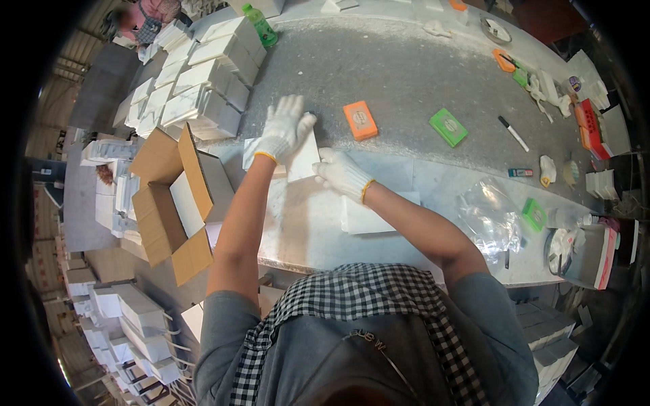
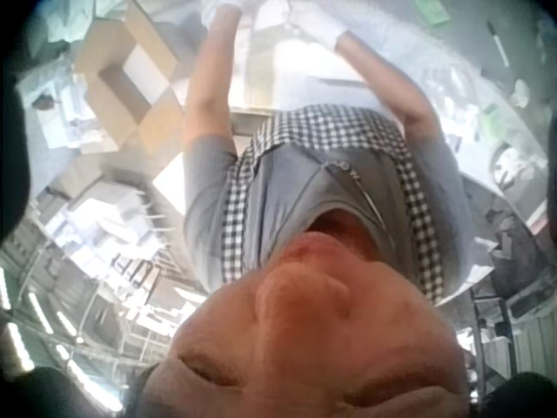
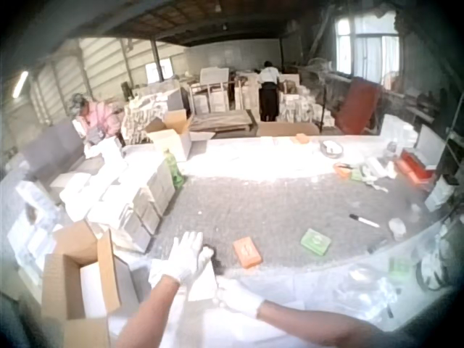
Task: The person wipes white rectangular blocks with an orange sponge, then wraps them in plastic film and places them into a cardboard box. The person also uses a tape dispenser to seal the box and stacks the finished packages on a nearby pallet.
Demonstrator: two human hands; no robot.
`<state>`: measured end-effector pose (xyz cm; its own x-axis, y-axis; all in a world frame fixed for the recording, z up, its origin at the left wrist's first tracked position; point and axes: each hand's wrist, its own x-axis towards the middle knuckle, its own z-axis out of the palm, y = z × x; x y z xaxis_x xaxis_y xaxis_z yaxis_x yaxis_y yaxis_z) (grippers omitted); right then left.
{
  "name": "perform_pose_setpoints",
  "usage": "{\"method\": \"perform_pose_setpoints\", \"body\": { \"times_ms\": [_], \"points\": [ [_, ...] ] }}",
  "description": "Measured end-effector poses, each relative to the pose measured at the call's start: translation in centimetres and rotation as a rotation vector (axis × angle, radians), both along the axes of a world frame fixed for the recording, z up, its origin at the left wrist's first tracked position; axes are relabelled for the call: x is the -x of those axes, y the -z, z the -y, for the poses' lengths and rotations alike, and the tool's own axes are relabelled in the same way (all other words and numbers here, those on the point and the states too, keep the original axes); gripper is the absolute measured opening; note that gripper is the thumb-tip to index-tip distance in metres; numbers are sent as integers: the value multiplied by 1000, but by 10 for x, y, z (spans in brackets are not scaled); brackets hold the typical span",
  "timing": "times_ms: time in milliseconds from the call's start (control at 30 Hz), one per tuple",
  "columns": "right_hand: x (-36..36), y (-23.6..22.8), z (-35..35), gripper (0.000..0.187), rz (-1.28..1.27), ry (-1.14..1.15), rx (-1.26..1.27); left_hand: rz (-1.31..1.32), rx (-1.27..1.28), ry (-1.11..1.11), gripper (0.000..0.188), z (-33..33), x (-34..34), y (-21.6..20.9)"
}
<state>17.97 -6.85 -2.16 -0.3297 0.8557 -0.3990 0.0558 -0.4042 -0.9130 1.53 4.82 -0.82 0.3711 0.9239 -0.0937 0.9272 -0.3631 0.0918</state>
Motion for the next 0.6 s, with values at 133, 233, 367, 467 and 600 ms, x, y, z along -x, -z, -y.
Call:
{"method": "perform_pose_setpoints", "body": {
  "times_ms": [133,233,367,467,600],
  "points": [
    [-2,9,-3,33,32,-45,46,-37,-179,-172,62,-3,23,9],
    [-1,4,-3,39,95,49,92,100,-298,-140,56,4,48,30],
    [-1,26,-40,54,340,10,-114,100,-279,-152,55,4,46,32],
    [6,36,-41,63,187,-14,-109,82,-309,-179,53,3,47,35],
    [-14,14,-22,59,490,-518,-475,68,-357,-203,49,6,47,39]
  ]
}}
